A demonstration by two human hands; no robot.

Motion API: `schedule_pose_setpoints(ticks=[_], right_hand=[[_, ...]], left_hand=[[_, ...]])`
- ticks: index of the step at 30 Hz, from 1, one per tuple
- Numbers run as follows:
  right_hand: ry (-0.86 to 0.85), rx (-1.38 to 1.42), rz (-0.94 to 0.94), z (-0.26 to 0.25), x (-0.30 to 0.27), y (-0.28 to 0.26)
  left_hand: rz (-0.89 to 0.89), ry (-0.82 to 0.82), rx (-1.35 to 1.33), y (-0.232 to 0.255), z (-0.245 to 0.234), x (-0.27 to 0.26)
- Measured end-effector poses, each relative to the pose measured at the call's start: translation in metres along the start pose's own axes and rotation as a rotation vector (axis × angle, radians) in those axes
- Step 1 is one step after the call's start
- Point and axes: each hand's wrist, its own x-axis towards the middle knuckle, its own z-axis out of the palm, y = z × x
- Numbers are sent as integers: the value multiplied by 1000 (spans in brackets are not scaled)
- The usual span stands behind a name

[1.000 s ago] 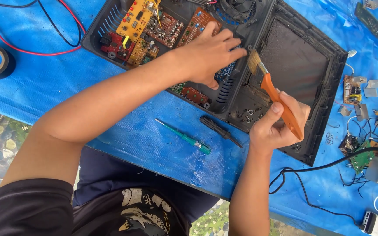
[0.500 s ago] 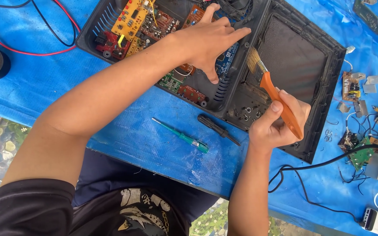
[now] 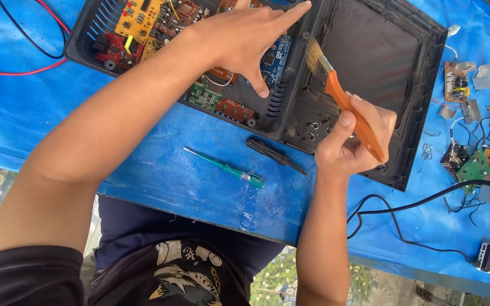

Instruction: The person cleans the inside of a disassembled television casing using a brush and a small black tool. They brush dust from the circuit boards and the interior plastic frame, then use the black tool to scrape or clean specific areas on the boards.

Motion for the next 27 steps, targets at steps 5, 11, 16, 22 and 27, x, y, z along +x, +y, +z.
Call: schedule_pose_setpoints(ticks=[5, 11, 16, 22, 27], right_hand=[[-1, 1, -7, -1, -1, 2], [-6, 6, -15, -1, 0, 1], [-6, -7, -18, -1, 0, 2], [-23, 17, 12, 2, -2, 0], [-52, 7, 1, 4, 0, -4]], left_hand=[[8, -16, 110, 0, 3, 3], [-33, -83, 183, 3, 4, 9], [-40, -94, 201, -1, 9, 11], [-86, -168, 251, -1, 8, 17], [-106, -187, -77, -4, -8, 6]])
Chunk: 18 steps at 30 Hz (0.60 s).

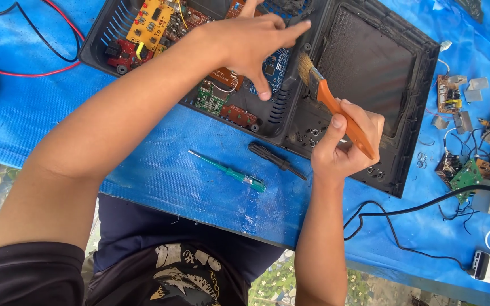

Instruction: The person cleans the inside of a disassembled television casing using a brush and a small black tool. They brush dust from the circuit boards and the interior plastic frame, then use the black tool to scrape or clean specific areas on the boards.

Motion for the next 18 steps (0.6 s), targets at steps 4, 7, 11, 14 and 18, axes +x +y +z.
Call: schedule_pose_setpoints(ticks=[4, 7, 11, 14, 18], right_hand=[[-7, -22, 17, 0, 1, -1], [-112, 45, 78, 5, 3, -6], [-238, 44, 85, 13, 7, -14], [-182, 43, 87, 12, 6, -15], [-212, -8, 124, 13, 5, -14]], left_hand=[[173, 276, -255, -3, -28, -37], [227, 462, -158, 0, -38, -56], [172, 393, 86, 11, -39, -65], [167, 430, 331, 12, -16, -52], [87, 323, 462, 0, 22, -29]])
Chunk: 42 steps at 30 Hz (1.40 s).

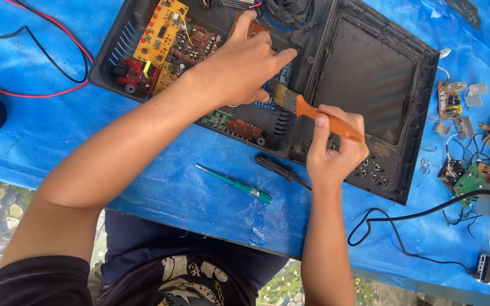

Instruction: The person cleans the inside of a disassembled television casing using a brush and a small black tool. They brush dust from the circuit boards and the interior plastic frame, then use the black tool to scrape or clean specific areas on the boards.

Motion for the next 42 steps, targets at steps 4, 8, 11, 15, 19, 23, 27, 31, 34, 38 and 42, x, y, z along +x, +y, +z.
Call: schedule_pose_setpoints(ticks=[4, 8, 11, 15, 19, 23, 27, 31, 34, 38, 42], right_hand=[[98, 31, 32, 0, -4, 7], [10, 33, 65, 3, -2, 5], [29, 43, 52, 1, -2, 5], [38, 19, 1, 4, -2, 6], [13, 43, 89, -1, -2, 6], [21, 14, 84, -3, 0, 3], [-20, -15, 79, 3, -3, 7], [4, 86, 92, 5, 0, 2], [-65, 0, 95, 7, -1, 4], [-35, 41, 52, 8, -2, 2], [-41, 7, 52, 11, -3, 7]], left_hand=[[-26, -62, -20, 4, 1, 3], [-47, -113, 17, 9, 1, 4], [-52, -135, 5, 13, -3, 3], [-63, -162, -29, 16, -9, 2], [-66, -144, -35, 8, -1, 2], [-65, -155, -152, 7, -6, 0], [-72, -183, -163, 6, -6, 1], [-101, -254, -163, 8, -11, 1], [-83, -157, -98, 10, 12, -2], [-109, -23, -3, 9, 16, -3], [-120, -133, -116, 5, 6, -2]])
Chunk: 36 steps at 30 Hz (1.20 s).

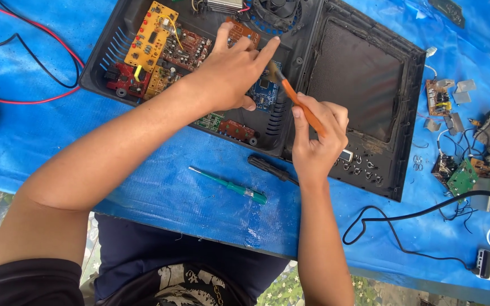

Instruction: The person cleans the inside of a disassembled television casing using a brush and a small black tool. They brush dust from the circuit boards and the interior plastic frame, then use the black tool to scrape or clean specific areas on the boards.

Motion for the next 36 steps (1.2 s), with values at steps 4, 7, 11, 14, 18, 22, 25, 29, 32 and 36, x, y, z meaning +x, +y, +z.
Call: schedule_pose_setpoints(ticks=[4, 7, 11, 14, 18, 22, 25, 29, 32, 36], right_hand=[[30, 59, -30, -2, 1, -5], [-13, -1, -3, 1, 0, 2], [-10, -13, 49, 2, -3, 2], [-7, -33, 78, 5, -5, 3], [40, -56, 5, 6, -4, 3], [-29, -34, 24, 6, -2, 1], [4, -129, -140, 4, 1, 2], [83, 39, -69, 6, 2, -2], [108, 23, -84, 0, 3, -4], [131, 31, -103, -2, -3, 1]], left_hand=[[27, -27, -136, -3, -8, -3], [20, -72, -182, -3, -13, -1], [-5, -111, -222, -1, -19, -3], [-11, -105, -224, -2, -19, -5], [-23, -144, -220, 0, -25, -5], [-11, -126, -227, 0, -25, -4], [-40, -161, -203, 5, -35, -5], [-58, -120, -359, 6, -52, -10], [-48, -130, -350, 4, -43, -10], [-21, -140, -359, 1, -29, -8]])
